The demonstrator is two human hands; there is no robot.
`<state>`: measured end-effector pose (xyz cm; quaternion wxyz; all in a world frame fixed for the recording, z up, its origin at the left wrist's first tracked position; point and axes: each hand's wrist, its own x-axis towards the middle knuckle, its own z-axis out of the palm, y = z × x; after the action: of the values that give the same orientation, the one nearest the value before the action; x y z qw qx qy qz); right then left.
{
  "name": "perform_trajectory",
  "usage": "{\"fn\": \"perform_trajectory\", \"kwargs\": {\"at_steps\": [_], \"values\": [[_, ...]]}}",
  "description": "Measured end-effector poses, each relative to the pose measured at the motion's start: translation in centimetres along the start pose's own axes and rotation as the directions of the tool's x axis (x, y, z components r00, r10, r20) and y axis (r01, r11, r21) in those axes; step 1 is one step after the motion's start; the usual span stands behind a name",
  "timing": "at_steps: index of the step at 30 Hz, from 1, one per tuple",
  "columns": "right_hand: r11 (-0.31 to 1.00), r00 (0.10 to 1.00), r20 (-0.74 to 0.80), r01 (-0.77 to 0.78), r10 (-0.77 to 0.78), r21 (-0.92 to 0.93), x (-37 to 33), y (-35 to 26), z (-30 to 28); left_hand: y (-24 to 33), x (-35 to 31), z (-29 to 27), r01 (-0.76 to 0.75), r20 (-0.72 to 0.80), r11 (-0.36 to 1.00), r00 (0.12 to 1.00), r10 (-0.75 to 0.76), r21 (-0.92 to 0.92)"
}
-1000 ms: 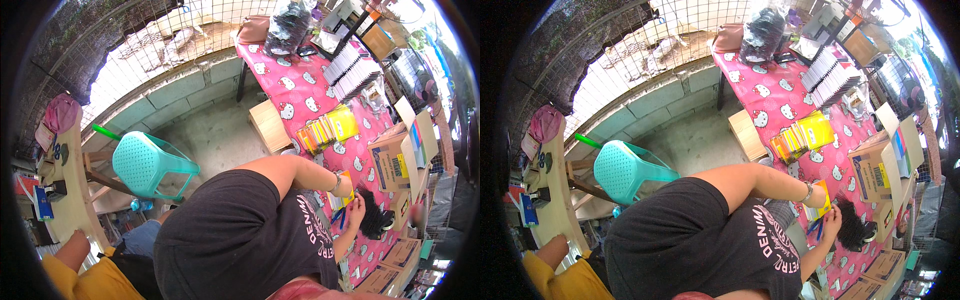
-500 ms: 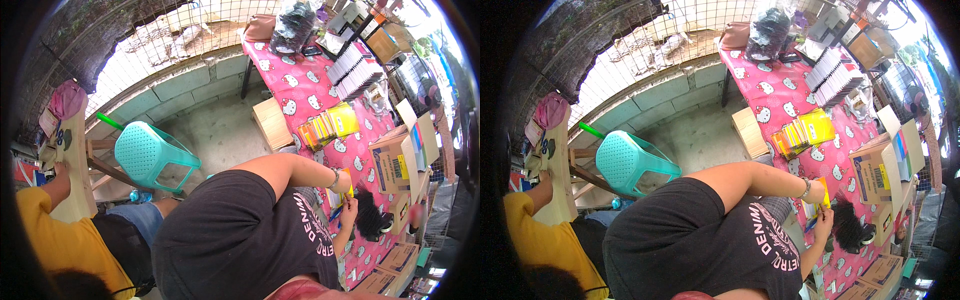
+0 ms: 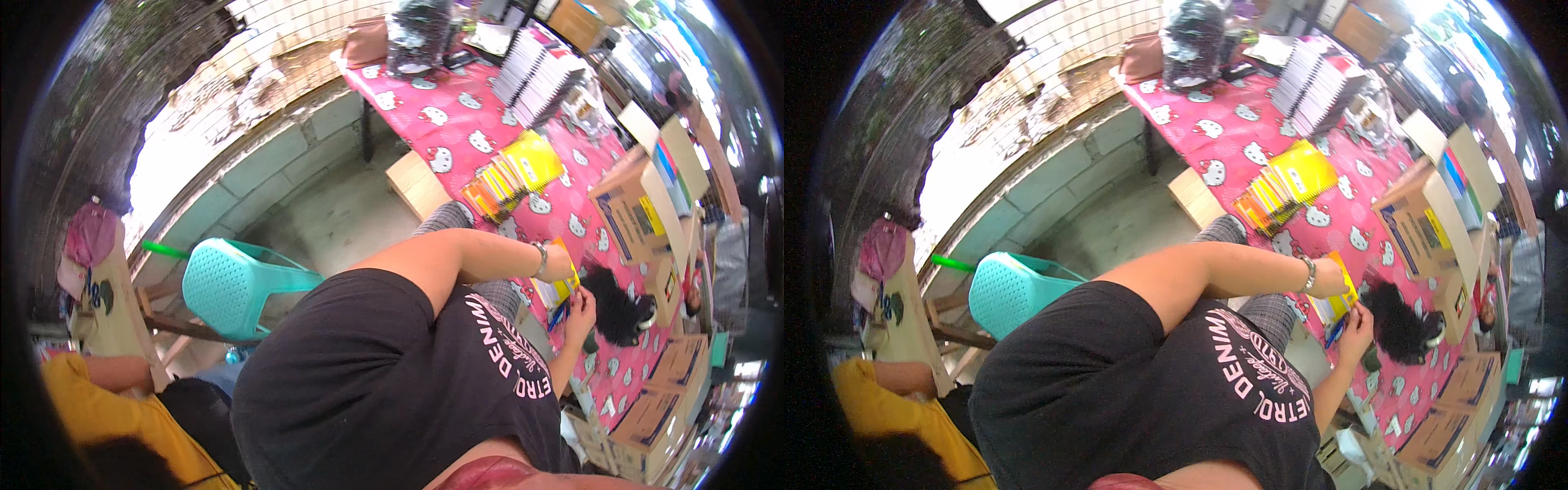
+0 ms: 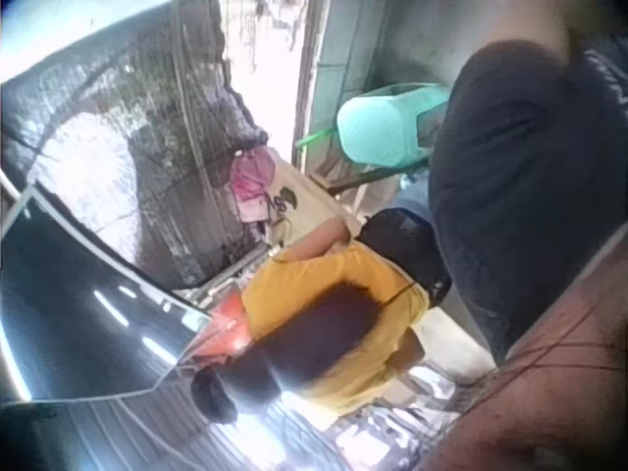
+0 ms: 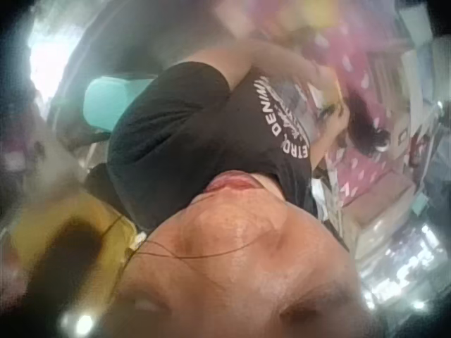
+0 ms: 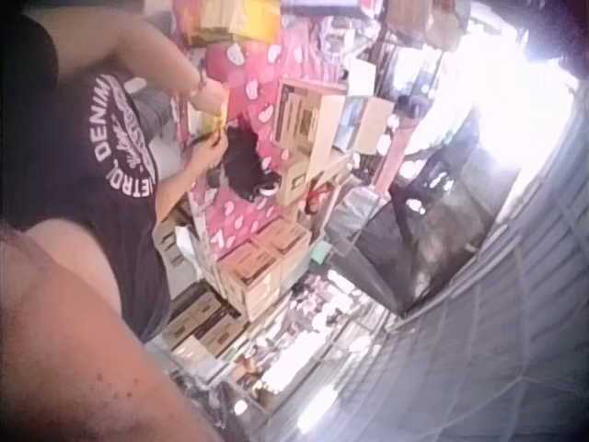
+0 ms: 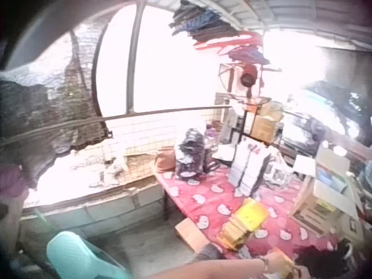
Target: The person assembles notebooks by hand, placing paper into covers and threading metal coils through the binding holes before placing the finished notebooks into a stack.
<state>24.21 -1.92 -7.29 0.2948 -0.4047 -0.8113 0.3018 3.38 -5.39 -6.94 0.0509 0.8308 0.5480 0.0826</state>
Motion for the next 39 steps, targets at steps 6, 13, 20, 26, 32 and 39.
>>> {"fn": "perform_trajectory", "kwargs": {"at_steps": [6, 13, 20, 26, 32, 39], "values": [[0.998, 0.991, 0.136, 0.010, -0.019, 0.066, 0.1, 3.5, -2.3, 1.2, 0.4, -0.2, -0.040, -0.042, 0.997, 0.998, 0.037, -0.062], [0.976, 0.971, 0.211, 0.145, -0.109, -0.163, 0.7, -0.6, -1.1, 0.7, -0.3, 0.0, 0.011, -0.059, 0.997, 0.998, -0.016, -0.071], [0.948, 0.954, 0.177, 0.270, -0.240, -0.167, 1.3, -0.1, -0.7, 1.0, -1.7, -1.7, 0.058, -0.035, 0.991, 0.997, -0.062, -0.120], [0.911, 0.936, 0.080, 0.352, -0.343, -0.216, 1.5, -2.7, -0.8, 1.2, -0.5, 0.3, 0.035, -0.260, 0.999, 0.965, -0.040, -0.023], [0.958, 0.953, -0.154, 0.236, -0.261, -0.163, 2.7, -2.5, -1.0, 1.1, 1.5, -1.2, 0.001, -0.568, 0.991, 0.820, 0.074, 0.131], [0.940, 0.996, -0.023, -0.079, 0.091, 0.331, 0.9, -1.1, 0.5, -0.2, -0.8, 0.1, -0.091, -0.415, 0.995, 0.905, 0.094, 0.027]]}}
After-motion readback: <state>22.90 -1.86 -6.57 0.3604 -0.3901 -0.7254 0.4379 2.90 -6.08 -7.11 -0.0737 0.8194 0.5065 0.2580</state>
